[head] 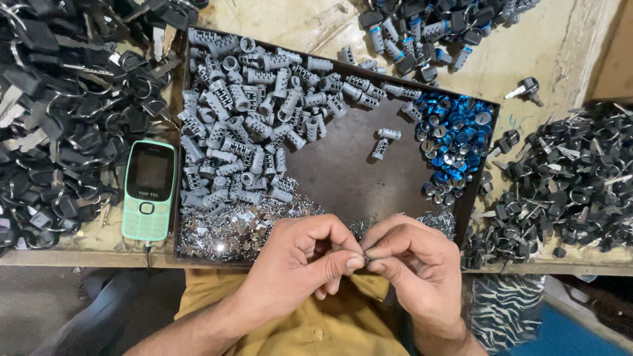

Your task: The person sits at a workbench with a tray of lock plug parts and keys. They pick small pin and cap components from the tray, fit them together by hand, and insert the assembled parts into lock plug bodies, placing finished plugs back on the tray.

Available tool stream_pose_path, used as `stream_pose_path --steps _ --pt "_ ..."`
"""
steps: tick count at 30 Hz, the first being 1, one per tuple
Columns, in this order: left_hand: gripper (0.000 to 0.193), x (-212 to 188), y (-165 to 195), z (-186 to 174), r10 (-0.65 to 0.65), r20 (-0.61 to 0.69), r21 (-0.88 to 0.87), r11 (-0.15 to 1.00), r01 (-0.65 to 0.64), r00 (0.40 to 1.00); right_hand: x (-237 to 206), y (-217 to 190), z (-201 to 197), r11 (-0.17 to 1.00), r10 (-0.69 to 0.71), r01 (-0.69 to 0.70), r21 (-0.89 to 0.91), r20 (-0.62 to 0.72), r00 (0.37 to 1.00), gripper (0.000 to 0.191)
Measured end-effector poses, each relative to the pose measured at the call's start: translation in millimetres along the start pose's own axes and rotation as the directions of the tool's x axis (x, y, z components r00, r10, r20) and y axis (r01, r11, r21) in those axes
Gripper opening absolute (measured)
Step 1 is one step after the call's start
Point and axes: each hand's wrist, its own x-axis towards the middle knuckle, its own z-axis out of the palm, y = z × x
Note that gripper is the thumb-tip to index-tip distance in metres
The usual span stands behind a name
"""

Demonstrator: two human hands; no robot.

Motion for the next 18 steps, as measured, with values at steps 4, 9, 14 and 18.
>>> stream_pose_path --steps 4,9,14,18 --pt "0.011 -0.6 0.9 1.5 0.029 -0.036 0.099 0.995 -0.025 0.999 3.1 -3.4 0.7 1.000 0.019 -0.019 -0.022 0.010 1.000 0.009" --pt "0.010 -1.1 -0.8 2.5 0.071 -0.039 0.130 0.989 -0.066 0.997 8.5 -9.7 1.8 0.999 0.020 -0.019 -0.036 0.033 0.999 0.011" --pt "0.009 0.7 -5.4 3.0 -0.007 -0.024 -0.036 0.999 0.006 1.000 10.0 -12.6 2.4 0.996 0.072 -0.071 -0.057 0.015 0.997 0.010" --pt "0.007 -1.1 -9.3 3.7 -0.017 -0.018 0.006 1.000 0.017 1.000 9.9 -13.0 3.4 0.995 0.041 -0.038 -0.093 0.024 0.999 0.008"
